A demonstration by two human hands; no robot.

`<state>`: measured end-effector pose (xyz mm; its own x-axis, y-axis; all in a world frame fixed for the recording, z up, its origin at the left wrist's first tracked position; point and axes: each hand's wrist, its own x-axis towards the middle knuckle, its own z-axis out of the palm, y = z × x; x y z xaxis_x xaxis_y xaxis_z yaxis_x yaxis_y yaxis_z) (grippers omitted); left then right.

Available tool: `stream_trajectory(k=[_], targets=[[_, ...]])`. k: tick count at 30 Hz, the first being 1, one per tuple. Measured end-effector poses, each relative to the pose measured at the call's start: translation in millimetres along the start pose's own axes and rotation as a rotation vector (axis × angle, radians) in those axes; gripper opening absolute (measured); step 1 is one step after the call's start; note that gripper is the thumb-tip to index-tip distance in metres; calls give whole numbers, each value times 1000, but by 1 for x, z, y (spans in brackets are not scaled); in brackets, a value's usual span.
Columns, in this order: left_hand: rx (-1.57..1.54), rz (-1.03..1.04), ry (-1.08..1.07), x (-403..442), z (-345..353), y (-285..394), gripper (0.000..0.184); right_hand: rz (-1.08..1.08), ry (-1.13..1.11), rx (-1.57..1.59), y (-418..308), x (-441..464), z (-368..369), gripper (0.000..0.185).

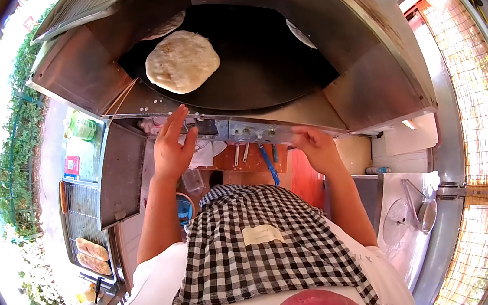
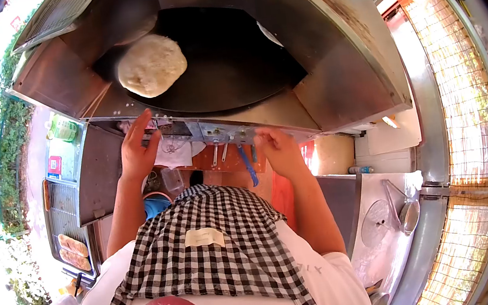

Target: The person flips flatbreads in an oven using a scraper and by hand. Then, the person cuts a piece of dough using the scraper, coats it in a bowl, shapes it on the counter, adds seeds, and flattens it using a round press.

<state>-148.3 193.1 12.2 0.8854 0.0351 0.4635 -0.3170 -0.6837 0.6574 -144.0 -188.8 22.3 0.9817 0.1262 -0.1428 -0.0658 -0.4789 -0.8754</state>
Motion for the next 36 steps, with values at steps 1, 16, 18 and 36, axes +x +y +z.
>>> stream_trajectory(k=[1, 16, 18, 36], targets=[[8, -3, 7, -2, -7, -9, 46, 10, -7, 5, -19, 9, 7, 32], [53, -80, 65, -9, -69, -101, 40, -120, -119, -109, -125, 209, 93, 36], [81, -86, 73, -7, -79, -108, 40, -115, -100, -186, -125, 238, 106, 39], [116, -155, 62, 0, -106, -145, 42, 85, -219, -843, -137, 363, 152, 42]])
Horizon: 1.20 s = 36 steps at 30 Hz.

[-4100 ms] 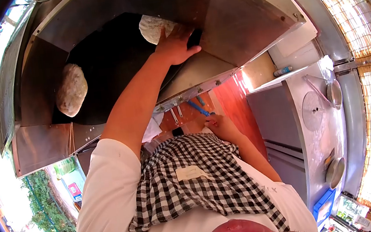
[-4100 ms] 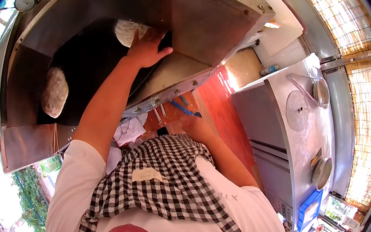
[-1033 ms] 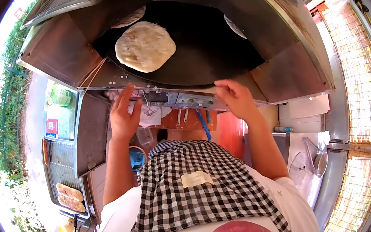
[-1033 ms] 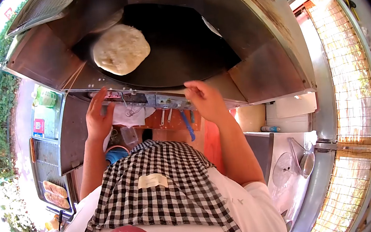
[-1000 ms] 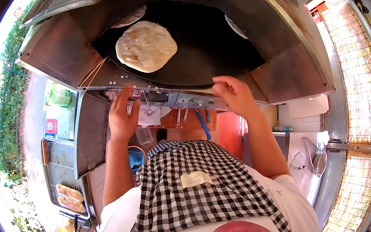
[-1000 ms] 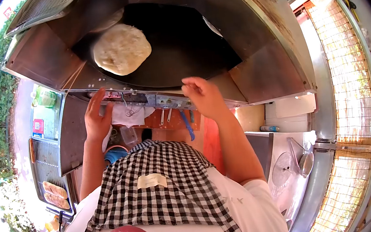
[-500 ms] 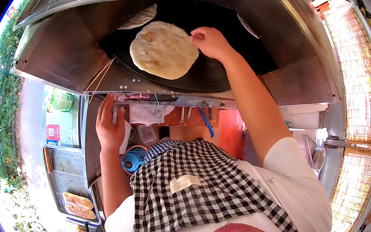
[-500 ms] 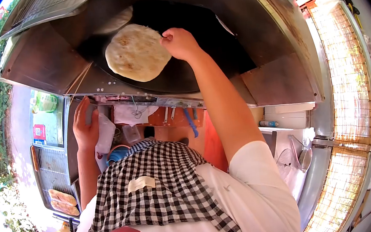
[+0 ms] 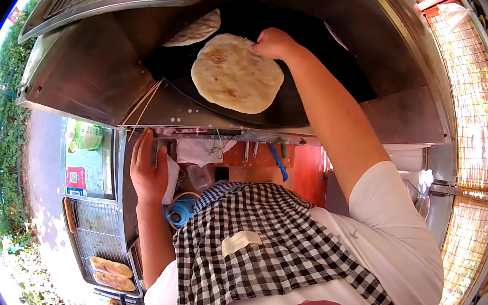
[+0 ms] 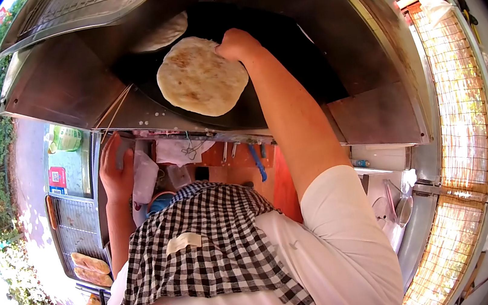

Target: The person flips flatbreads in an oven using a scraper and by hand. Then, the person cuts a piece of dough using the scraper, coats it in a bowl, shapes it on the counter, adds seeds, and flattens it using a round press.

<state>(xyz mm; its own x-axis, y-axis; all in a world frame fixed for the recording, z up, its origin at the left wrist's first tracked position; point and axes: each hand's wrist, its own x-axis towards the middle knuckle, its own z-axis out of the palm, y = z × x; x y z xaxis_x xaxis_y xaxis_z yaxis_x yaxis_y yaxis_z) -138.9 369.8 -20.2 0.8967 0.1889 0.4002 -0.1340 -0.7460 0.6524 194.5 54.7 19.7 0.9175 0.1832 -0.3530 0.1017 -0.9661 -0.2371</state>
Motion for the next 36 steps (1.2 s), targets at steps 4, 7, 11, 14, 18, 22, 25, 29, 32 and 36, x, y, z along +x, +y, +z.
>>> stream_trajectory(k=[4, 7, 11, 14, 18, 22, 25, 29, 32, 36], targets=[[0, 12, -8, 4, 1, -4, 42, -27, -75, 43, 4, 9, -2, 42], [-15, 17, -16, 7, 5, -4, 41, -61, -53, 138, 5, 1, -8, 42], [-36, 44, -28, 12, 11, -5, 41, -82, -6, 266, 6, -13, -10, 40], [-40, 51, -41, 17, 15, -4, 40, -123, 4, 325, -5, -36, -23, 35], [-65, 85, -56, 23, 22, 0, 40, -188, 7, 372, -18, -69, -41, 33], [-78, 110, -66, 28, 30, 3, 39, -270, 54, 333, -32, -103, -61, 31], [-120, 112, -75, 32, 35, 10, 40, -326, 64, 322, -40, -121, -73, 31], [-149, 120, -92, 34, 42, 18, 40, -382, 82, 311, -42, -131, -77, 30], [-156, 142, -103, 36, 46, 25, 40, -323, 110, 308, -36, -131, -73, 31], [-194, 161, -101, 36, 52, 34, 41, -214, 307, 118, -11, -118, -56, 41]])
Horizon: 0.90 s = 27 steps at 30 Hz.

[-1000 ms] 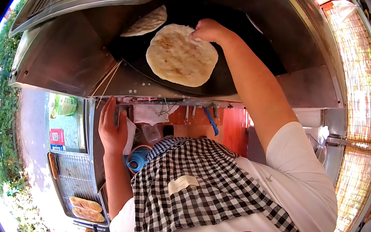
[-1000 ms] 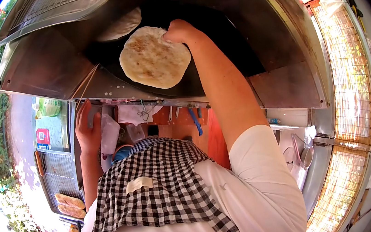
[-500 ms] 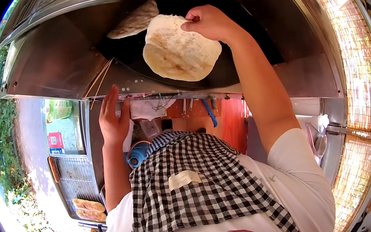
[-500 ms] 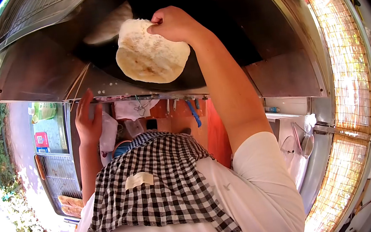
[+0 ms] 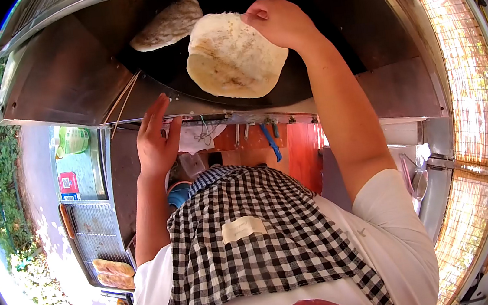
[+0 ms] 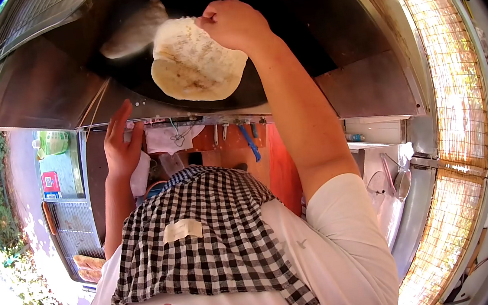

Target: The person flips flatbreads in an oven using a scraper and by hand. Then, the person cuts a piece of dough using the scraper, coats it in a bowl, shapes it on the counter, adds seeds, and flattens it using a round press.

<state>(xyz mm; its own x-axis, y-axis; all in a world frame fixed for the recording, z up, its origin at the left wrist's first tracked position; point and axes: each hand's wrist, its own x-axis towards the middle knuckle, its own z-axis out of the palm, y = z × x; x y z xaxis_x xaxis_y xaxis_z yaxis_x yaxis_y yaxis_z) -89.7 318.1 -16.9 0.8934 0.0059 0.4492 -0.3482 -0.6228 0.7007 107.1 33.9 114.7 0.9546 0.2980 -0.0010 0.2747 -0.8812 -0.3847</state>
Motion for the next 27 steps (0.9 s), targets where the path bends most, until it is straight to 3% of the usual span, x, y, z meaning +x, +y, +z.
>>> stream_trajectory(k=[3, 4, 7, 15, 21, 27], targets=[[-15, -1, 0, 3, 4, 10, 42, 12, 198, -15, 19, -9, 4, 48], [-14, 5, -3, 4, 5, 12, 42, 60, 122, 32, 11, -17, -9, 47], [-12, 28, -10, 9, 10, 16, 42, 149, 173, 255, 11, -41, -17, 45], [-29, 38, -38, 20, 21, 28, 41, 313, 170, 655, 75, -143, -1, 31], [-113, -43, -92, 18, 40, 40, 43, 507, 336, 642, 154, -241, 19, 37], [-63, 160, -153, 46, 86, 94, 34, 830, 419, 602, 203, -335, -12, 47]])
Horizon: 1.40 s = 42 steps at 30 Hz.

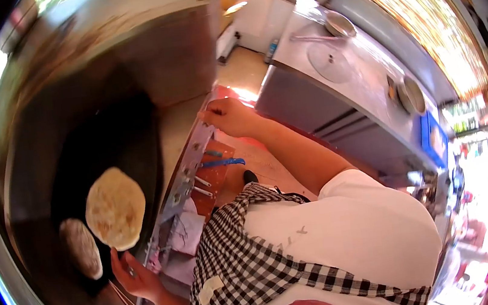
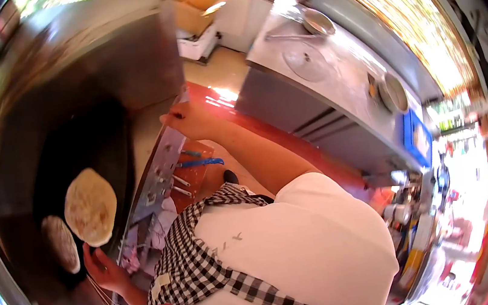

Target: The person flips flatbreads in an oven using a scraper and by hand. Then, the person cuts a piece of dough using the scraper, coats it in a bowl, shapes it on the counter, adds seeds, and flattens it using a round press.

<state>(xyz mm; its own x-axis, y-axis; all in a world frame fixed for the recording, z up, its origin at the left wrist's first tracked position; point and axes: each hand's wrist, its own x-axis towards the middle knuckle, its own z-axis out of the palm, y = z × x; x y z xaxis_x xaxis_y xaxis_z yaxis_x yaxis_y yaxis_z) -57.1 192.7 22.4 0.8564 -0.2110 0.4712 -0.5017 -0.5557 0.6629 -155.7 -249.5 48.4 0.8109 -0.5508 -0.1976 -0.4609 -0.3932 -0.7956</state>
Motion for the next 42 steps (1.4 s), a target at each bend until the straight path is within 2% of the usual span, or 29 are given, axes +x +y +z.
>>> stream_trajectory(k=[3, 7, 8, 9, 14, 15, 21, 22, 23, 26, 29, 36, 42], targets=[[-89, 64, -81, 20, 33, 46, 32, 80, 148, 114, 64, -6, -48, 53], [-31, 224, -166, 43, 86, 135, 31, 189, 287, 153, 159, -22, -125, 56], [-84, 213, -175, 28, 66, 87, 32, 229, 335, 104, 146, -50, -96, 56], [-96, 221, -205, 29, 72, 71, 32, 283, 370, 101, 156, -55, -85, 56], [-97, 268, -312, 11, 107, 99, 32, 374, 521, 124, 248, -90, -108, 57], [-136, 227, -342, 6, 113, 108, 32, 408, 536, 154, 262, -97, -111, 57], [-228, 228, -446, -22, 162, 77, 36, 537, 675, 223, 300, -123, -117, 56], [-183, 263, -488, -21, 163, 141, 36, 563, 681, 287, 311, -142, -167, 56], [-134, 285, -555, -18, 211, 246, 37, 614, 686, 292, 361, -143, -257, 56], [-183, 319, -589, -26, 204, 210, 37, 590, 852, 327, 369, -167, -227, 55], [-248, 347, -592, -30, 185, 161, 38, 634, 976, 395, 335, -204, -195, 52], [-188, 328, -636, -56, 188, 157, 38, 706, 1160, 542, 401, -261, -234, 36], [-89, 224, -638, -81, 189, 178, 38, 692, 1339, 542, 468, -254, -302, 29]])
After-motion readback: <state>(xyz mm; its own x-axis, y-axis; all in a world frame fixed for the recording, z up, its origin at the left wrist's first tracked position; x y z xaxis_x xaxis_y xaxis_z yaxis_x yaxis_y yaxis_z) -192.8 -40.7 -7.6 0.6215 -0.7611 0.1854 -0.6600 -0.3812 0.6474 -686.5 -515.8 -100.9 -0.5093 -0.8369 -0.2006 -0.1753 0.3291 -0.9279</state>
